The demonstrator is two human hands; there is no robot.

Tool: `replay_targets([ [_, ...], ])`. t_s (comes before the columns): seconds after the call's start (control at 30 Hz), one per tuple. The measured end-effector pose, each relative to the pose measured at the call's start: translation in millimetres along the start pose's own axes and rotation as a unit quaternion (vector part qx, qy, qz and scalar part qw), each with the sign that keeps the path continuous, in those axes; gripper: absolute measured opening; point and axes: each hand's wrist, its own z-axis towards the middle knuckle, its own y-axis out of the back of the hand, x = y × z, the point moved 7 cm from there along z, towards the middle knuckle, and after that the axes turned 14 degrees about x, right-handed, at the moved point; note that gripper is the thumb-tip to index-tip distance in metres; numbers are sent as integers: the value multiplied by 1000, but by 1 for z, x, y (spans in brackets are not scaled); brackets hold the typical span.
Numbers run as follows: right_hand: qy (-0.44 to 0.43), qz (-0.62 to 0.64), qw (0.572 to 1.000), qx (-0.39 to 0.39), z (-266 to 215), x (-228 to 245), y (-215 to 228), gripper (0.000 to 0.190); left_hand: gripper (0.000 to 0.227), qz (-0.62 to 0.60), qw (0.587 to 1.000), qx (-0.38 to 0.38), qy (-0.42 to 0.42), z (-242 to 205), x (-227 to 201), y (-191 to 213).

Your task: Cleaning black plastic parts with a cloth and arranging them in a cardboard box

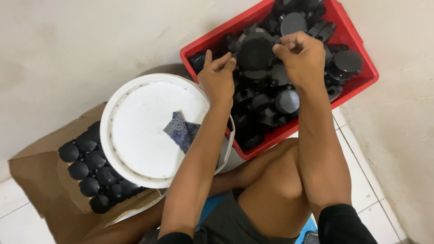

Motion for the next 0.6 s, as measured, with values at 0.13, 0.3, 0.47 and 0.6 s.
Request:
replay_targets([
  [0.13, 55, 26, 998, -5, -21, 24, -34, 7, 28, -84, 996, -26, 20, -29, -15, 51],
  [0.3, 90, -22, 995, 31, -58, 49, -91, 12, 33, -156, 986, -50, 5, -60, -13, 120],
  [0.47, 103, 8, 993, 60, -97, 76, -144, 11, 24, -81, 994, -56, -53, -85, -15, 187],
  [0.6, 115, 38, 989, 84, -123, 86, -182, 10, 16, 61, 987, -92, -117, -105, -16, 239],
])
